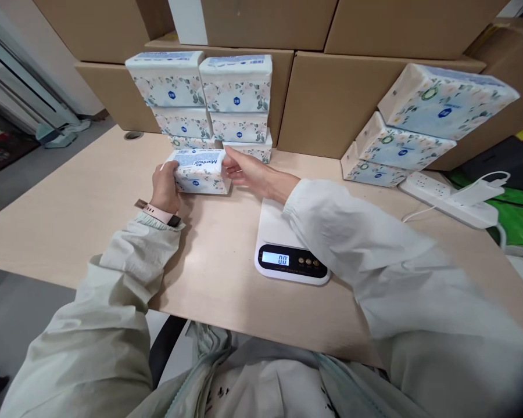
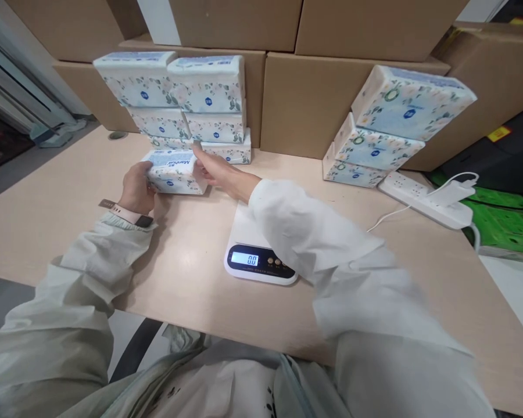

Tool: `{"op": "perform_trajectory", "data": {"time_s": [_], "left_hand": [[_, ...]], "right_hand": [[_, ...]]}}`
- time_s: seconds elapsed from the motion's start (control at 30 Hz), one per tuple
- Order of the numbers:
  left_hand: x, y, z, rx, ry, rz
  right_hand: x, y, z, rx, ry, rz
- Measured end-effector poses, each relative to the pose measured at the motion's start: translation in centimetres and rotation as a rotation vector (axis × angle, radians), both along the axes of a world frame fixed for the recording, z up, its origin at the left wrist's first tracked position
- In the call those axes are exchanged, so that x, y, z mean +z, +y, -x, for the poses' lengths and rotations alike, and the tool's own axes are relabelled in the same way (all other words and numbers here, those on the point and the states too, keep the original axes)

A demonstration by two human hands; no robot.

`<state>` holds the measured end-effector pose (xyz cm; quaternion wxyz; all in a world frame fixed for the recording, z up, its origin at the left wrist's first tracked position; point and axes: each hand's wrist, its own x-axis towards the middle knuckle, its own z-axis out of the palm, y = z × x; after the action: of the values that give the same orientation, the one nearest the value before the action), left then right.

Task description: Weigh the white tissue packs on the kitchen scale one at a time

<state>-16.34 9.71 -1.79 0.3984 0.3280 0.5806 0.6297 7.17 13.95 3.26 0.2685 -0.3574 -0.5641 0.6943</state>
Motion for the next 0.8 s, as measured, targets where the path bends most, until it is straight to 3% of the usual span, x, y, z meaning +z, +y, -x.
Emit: {"op": "perform_trajectory", "data": {"time_s": [0.07,0.13,0.23,0.37,0.53,0.7,0.8], "left_hand": [[1.3,-1.6,-2.2,0.115,0.064,-0.083],[2.8,-4.0,-5.3,0.081,0.094,-0.199],[4.5,-8.1,-10.8,-0.175,0.056,-0.273],[3.9,-11.5,-15.8,-0.484,0.071,-0.211],[2.2,-12.4,-17.7,-0.685,0.186,-0.246],[2.6,-12.4,-18.1,-0.704,0.275,-0.319],[2.0,-12.4,-17.9,-0.679,0.271,-0.334]], "right_hand": [[1.4,-2.1,-2.4,-0.063,0.012,-0.095],[2.8,-4.5,-5.6,-0.137,0.008,-0.196],[4.0,-8.4,-11.4,-0.273,-0.024,-0.326],[2.7,-11.7,-18.0,-0.467,-0.1,-0.379],[-0.8,-11.7,-20.7,-0.523,-0.077,-0.329],[-2.5,-10.4,-20.7,-0.535,-0.012,-0.287],[-3.5,-10.5,-21.5,-0.558,-0.016,-0.349]]}}
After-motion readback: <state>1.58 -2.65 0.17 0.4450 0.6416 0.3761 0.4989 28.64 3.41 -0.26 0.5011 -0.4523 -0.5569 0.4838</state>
